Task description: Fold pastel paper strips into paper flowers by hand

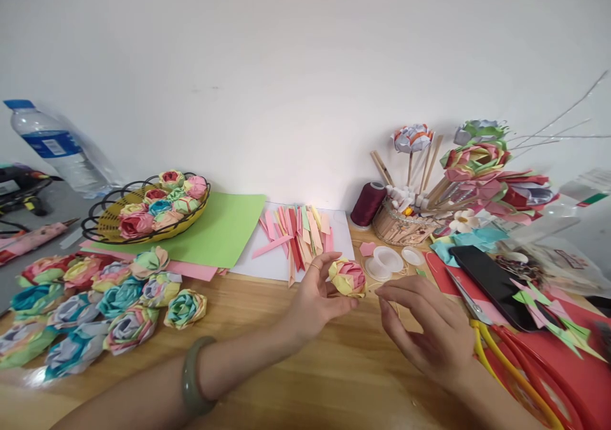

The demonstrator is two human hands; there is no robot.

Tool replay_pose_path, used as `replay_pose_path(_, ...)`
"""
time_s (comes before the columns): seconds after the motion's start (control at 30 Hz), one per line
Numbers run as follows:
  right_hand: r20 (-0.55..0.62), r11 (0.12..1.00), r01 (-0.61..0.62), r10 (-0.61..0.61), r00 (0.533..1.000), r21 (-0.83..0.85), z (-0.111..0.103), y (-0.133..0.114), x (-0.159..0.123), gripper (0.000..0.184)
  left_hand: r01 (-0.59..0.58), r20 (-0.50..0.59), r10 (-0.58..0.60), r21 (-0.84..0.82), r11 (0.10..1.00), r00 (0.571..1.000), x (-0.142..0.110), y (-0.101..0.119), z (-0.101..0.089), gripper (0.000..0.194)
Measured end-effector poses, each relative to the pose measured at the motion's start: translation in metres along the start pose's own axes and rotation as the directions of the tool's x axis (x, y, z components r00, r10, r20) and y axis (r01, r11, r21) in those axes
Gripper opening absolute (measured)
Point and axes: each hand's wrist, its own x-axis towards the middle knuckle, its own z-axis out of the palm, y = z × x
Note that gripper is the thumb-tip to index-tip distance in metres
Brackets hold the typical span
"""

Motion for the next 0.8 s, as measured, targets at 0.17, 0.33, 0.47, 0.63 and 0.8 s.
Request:
replay_pose_path(0.17, 0.026, 0.991, -0.087, 0.085, 0.996, 0.106, -0.0007, 0.0007, -0.0006, 0.026, -0.007, 0.092, 0.010, -0.025, 1.000, 0.996, -0.0010, -0.0019, -0.0038, 0.056)
replay_pose_path(0.33, 0.162, 0.918, -0.316, 0.283, 0.945, 0.239, -0.0001, -0.0030, 0.0017, 0.009, -0.022, 0.100, 0.023, -0.013, 1.000, 0.995, -0.0014, -0.0011, -0.0047, 0.064)
replay_pose_path(0.47, 0.211, 0.841, -0.458, 0.411, 0.887, 0.287, 0.0015, -0.0036, 0.0026, 0.004, -0.034, 0.084, 0.029, 0.053, 0.998, 0.996, -0.0009, 0.0012, -0.0046, 0.065)
replay_pose_path(0.63, 0.137, 0.858, -0.414, 0.390, 0.910, 0.304, 0.0041, -0.0010, -0.0017, 0.020, -0.072, 0.113, 0.061, 0.094, 0.993, 0.992, -0.0007, 0.0002, -0.0043, 0.059)
replay_pose_path(0.8, 0.154, 0.877, -0.377, 0.346, 0.926, 0.297, 0.0039, -0.0012, -0.0009, 0.029, -0.001, 0.134, -0.001, 0.015, 1.000, 0.991, -0.0017, -0.0017, -0.0042, 0.070)
